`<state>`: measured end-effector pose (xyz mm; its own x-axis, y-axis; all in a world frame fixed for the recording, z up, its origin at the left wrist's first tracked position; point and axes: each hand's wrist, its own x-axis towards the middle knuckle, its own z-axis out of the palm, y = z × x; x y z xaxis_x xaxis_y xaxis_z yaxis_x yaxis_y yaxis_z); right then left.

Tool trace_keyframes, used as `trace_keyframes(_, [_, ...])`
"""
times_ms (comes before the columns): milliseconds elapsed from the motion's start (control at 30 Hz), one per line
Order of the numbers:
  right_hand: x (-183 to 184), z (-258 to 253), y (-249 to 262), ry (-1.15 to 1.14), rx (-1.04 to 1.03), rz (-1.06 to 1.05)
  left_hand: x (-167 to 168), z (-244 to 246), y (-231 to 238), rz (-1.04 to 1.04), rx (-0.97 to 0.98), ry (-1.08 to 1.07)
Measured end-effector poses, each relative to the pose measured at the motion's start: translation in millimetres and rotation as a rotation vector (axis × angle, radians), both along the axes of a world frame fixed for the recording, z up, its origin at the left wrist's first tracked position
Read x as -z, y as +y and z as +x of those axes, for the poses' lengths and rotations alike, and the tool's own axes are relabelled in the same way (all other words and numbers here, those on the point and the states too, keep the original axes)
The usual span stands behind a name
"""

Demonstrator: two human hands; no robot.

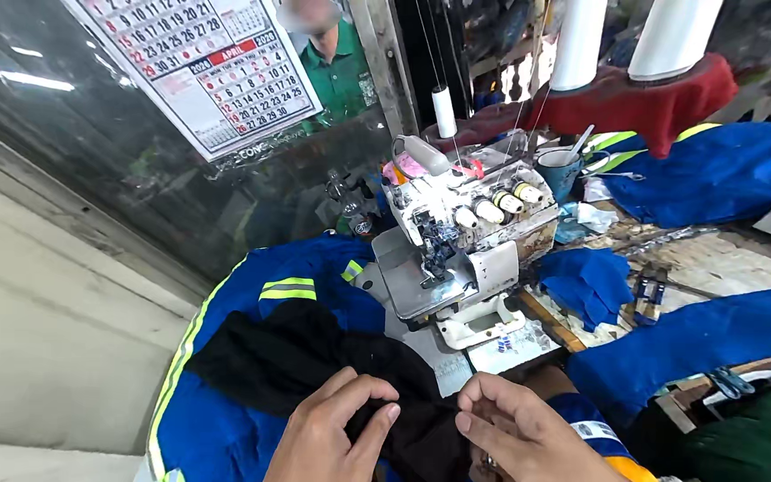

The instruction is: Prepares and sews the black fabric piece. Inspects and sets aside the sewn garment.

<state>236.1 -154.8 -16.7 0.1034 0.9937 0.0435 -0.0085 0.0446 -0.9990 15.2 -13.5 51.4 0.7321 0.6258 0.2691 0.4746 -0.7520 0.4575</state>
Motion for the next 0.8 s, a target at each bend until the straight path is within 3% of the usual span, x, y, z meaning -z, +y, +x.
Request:
trace_keyframes(133, [9.0,11.0,5.3,0.037,-0.059,0.145,-1.4,2.0,5.6,-0.016,0.049,-0.006])
trace_keyframes(333, [8.3,8.6,5.5,-0.095,-0.025,0.117,-7.5,1.2,3.5,-0.221,0.195,-0.022])
trace_keyframes(800, [14.0,11.4,3.1,0.010,-0.091,0.154,-2.6,2.1,-0.3,-0.233,0.237,0.016])
